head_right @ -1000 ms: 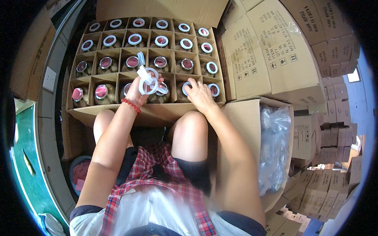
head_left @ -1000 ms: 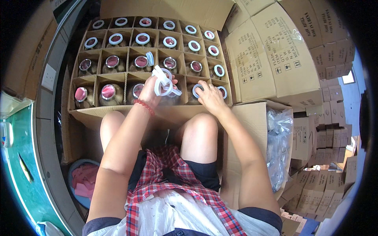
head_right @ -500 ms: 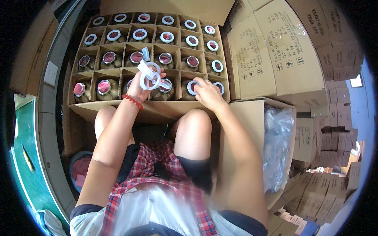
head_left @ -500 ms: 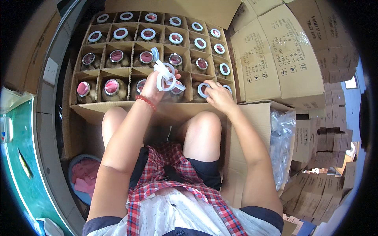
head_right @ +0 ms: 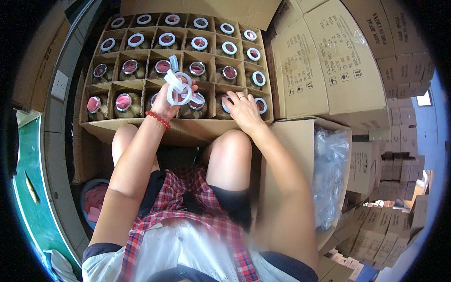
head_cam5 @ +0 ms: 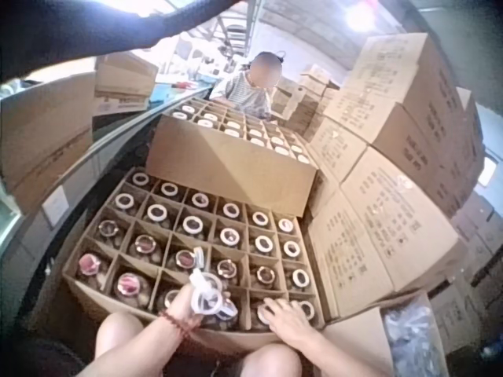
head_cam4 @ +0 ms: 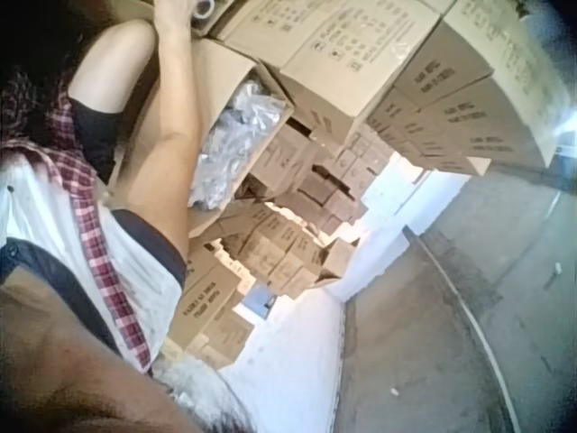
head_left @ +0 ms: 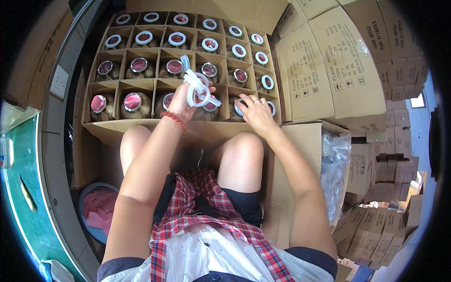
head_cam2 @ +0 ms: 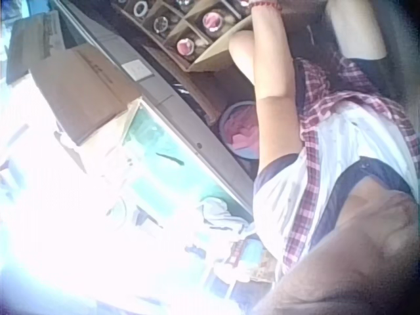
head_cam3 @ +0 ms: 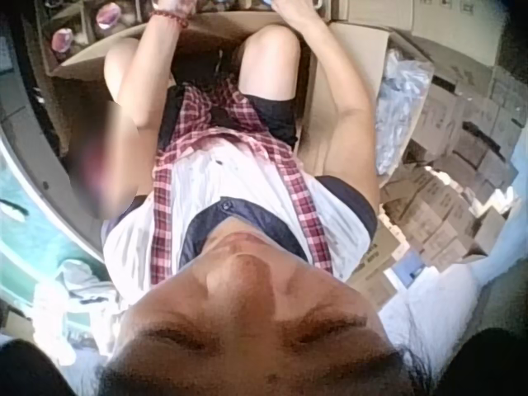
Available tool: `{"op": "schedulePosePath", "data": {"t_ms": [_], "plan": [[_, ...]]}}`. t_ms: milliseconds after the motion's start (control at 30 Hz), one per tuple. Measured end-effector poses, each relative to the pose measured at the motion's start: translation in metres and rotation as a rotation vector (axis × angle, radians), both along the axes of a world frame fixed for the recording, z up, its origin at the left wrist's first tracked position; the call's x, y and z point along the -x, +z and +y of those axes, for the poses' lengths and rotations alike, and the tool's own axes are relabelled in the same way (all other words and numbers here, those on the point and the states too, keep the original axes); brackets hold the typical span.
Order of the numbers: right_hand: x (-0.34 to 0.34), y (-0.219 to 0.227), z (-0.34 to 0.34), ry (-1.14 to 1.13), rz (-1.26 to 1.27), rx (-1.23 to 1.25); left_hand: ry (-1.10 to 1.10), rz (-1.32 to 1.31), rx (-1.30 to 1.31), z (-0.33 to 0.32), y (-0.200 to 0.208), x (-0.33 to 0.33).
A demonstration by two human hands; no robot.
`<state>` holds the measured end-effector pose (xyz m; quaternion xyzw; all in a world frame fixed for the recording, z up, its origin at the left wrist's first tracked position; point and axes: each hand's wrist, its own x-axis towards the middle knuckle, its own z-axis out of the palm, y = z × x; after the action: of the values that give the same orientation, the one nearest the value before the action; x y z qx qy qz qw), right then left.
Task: The person places white plastic rings onto the tops of small jars arranged in a cardboard box. Then, the person assembles a larger container by attaching a lid and handle, and finally places the assembled unit into a plastic bag.
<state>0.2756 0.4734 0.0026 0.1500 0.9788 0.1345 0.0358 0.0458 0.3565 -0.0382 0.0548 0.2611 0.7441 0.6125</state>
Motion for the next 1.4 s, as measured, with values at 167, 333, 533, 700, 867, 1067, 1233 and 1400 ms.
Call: {"op": "schedulePosePath", "data": {"t_ms": [167,333,533,700,867,1067,1233,1400], "plan": [[0.000,0.002,-0.002,-0.009,0.019,0.018,0.012,0.008,0.020,0.000,0.001,0.000],[0.016,0.027,-0.024,-0.048,0.459,0.249,0.034,-0.020,0.024,-0.001,-0.002,0.001],[0.062,0.027,-0.042,-0.041,0.681,0.855,0.019,-0.045,0.019,0.001,0.000,0.000],[0.052,-0.003,0.013,-0.376,0.829,1.225,0.005,-0.124,0.098,-0.007,0.003,0.008],[0.053,-0.023,0.081,-0.711,0.923,1.404,-0.007,-0.046,0.090,-0.010,-0.002,0.014],[0.051,-0.043,0.115,-0.843,0.746,0.984,-0.026,0.151,0.124,-0.016,0.009,0.018],[0.050,-0.051,0.124,-0.743,0.655,0.734,0.005,0.136,0.096,-0.019,-0.005,0.020],[0.054,-0.054,0.125,-0.492,0.531,0.275,0.047,0.088,0.044,-0.026,-0.014,0.024]]}}
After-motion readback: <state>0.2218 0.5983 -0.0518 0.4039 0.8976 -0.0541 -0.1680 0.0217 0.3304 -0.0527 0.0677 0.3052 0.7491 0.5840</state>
